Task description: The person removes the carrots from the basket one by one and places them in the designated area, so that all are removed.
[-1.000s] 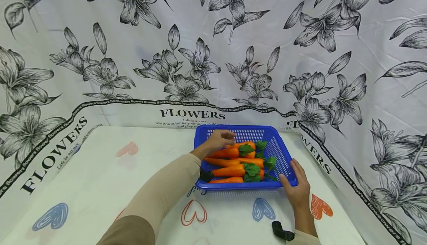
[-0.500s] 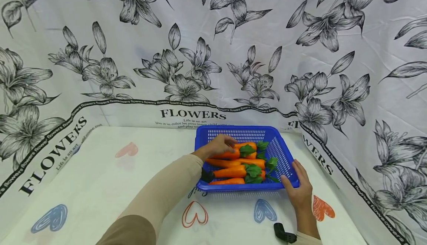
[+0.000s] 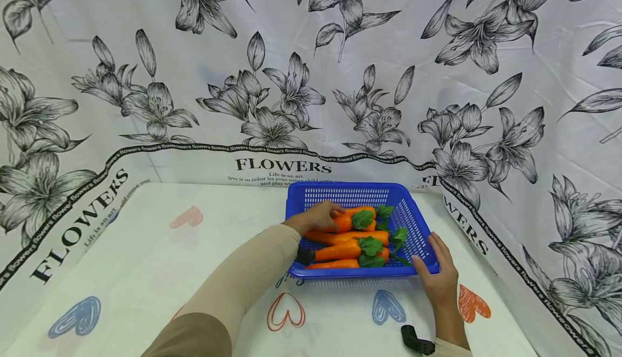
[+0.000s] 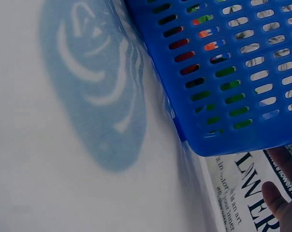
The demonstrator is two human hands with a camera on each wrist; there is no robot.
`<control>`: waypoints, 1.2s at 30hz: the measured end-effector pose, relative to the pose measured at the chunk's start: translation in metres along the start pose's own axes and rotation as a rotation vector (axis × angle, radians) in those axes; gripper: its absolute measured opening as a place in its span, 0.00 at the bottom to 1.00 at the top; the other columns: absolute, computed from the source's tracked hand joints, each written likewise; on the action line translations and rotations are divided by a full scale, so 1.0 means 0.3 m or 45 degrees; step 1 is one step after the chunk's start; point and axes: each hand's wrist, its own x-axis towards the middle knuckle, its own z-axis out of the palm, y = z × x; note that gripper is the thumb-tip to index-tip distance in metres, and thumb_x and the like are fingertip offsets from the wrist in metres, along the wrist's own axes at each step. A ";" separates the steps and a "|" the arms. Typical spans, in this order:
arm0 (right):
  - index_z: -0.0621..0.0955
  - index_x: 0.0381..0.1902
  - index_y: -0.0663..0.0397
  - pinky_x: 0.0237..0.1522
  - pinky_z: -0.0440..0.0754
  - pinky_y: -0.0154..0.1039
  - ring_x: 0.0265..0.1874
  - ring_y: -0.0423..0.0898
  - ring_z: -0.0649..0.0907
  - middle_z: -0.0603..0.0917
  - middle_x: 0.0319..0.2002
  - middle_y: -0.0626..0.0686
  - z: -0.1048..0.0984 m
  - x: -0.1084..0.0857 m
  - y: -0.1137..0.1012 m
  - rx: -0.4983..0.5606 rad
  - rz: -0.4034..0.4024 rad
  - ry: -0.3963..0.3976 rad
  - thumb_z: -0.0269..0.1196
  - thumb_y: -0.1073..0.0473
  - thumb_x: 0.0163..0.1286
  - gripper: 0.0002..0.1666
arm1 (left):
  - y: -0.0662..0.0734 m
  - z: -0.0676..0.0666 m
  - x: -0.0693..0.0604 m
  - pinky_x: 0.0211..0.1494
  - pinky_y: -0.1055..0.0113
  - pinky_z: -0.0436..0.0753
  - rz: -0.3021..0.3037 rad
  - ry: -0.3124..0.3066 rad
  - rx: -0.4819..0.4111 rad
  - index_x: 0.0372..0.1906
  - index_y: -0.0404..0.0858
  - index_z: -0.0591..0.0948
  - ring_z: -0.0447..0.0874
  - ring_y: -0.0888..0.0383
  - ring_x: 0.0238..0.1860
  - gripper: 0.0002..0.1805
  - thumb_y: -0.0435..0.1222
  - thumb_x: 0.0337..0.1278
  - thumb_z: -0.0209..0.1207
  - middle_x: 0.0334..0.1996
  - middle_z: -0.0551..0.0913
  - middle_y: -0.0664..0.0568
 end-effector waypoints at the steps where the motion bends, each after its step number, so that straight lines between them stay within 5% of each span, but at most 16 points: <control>1: 0.74 0.65 0.60 0.62 0.58 0.25 0.66 0.51 0.66 0.70 0.66 0.56 0.001 0.000 0.000 -0.001 0.004 -0.002 0.68 0.60 0.57 0.36 | -0.001 0.001 0.000 0.58 0.59 0.74 -0.009 0.001 0.016 0.60 0.45 0.79 0.74 0.49 0.58 0.27 0.27 0.53 0.65 0.56 0.78 0.43; 13: 0.73 0.66 0.59 0.61 0.58 0.25 0.67 0.50 0.66 0.68 0.68 0.52 0.000 -0.004 -0.006 -0.013 0.059 -0.018 0.67 0.58 0.59 0.36 | -0.002 0.006 0.000 0.51 0.62 0.78 -0.023 0.014 0.139 0.62 0.44 0.77 0.76 0.50 0.54 0.30 0.24 0.52 0.63 0.53 0.79 0.43; 27: 0.73 0.66 0.59 0.62 0.58 0.26 0.67 0.44 0.66 0.69 0.68 0.52 0.002 -0.002 -0.001 -0.009 0.041 -0.014 0.67 0.58 0.59 0.36 | -0.002 0.005 0.013 0.42 0.64 0.78 0.041 0.032 0.121 0.68 0.46 0.71 0.77 0.55 0.40 0.34 0.27 0.55 0.63 0.45 0.78 0.46; 36: 0.73 0.67 0.56 0.61 0.59 0.27 0.67 0.48 0.66 0.68 0.68 0.49 0.000 -0.004 -0.004 -0.009 0.104 -0.035 0.66 0.57 0.60 0.36 | 0.011 0.002 0.003 0.49 0.60 0.78 0.021 0.049 0.114 0.64 0.41 0.70 0.77 0.53 0.45 0.28 0.29 0.58 0.62 0.47 0.78 0.47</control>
